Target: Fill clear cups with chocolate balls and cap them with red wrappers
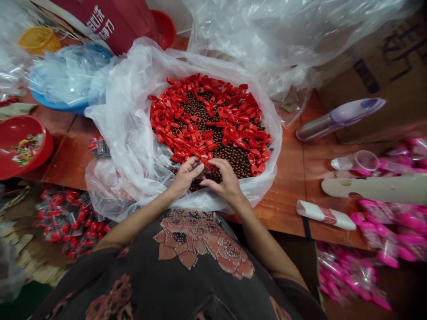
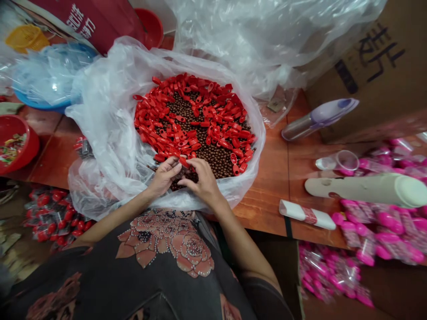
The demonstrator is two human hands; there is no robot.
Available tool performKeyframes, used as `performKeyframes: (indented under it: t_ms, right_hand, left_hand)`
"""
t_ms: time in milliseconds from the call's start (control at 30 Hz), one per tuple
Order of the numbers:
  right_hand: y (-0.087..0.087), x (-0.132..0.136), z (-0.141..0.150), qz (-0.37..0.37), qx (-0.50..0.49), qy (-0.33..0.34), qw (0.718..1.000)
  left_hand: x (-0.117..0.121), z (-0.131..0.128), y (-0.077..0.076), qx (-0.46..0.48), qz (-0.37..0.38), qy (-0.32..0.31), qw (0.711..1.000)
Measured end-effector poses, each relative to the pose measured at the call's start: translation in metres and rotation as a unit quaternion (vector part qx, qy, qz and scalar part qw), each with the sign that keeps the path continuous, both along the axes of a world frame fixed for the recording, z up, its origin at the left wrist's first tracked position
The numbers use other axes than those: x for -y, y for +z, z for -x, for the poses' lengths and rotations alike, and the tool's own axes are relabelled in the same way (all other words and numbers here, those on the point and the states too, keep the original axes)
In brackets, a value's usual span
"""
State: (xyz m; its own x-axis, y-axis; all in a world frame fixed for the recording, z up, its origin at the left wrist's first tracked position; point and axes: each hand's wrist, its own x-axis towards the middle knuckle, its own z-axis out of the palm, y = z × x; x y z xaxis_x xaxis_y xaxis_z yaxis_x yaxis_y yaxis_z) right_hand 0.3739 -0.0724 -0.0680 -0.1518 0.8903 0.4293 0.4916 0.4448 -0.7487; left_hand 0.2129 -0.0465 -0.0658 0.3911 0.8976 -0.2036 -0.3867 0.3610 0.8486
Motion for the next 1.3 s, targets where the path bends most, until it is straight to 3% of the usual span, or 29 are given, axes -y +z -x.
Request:
performKeyframes:
  t_ms: [200, 400, 567, 800, 1033, 1300]
  right_hand:
    - [-0.003, 0.002, -0.001, -0.033, 0.046, -0.030, 0.998]
    - [0.012, 0.000, -0.016, -0.087, 0.132, 0.090, 0.983]
    - [0.014, 0.005, -0.011, -0.048, 0.159, 0.094, 0.982]
    - [0.013, 0.005, -0.007, -0.040, 0.145, 0.046, 0.988]
    - [0.020, 0.001, -0.008, -0.055, 0.174, 0.078, 0.980]
    - [0.002, -0.002, -0.004, -0.065, 0.166, 0.073, 0.981]
  left_hand:
    - [-0.001, -0.006, 0.018, 0.050, 0.047, -0.004, 0.998]
    - [-0.006, 0.000, 0.036, 0.078, 0.120, -0.061, 0.988]
    - [0.000, -0.005, 0.034, 0.030, 0.119, -0.043, 0.992]
    - [0.002, -0.004, 0.032, 0.027, 0.152, -0.041, 0.987]
    - [0.008, -0.014, 0.025, -0.018, 0.175, -0.033, 0.984]
    - [0.016, -0.022, 0.020, -0.018, 0.149, 0.035, 0.988]
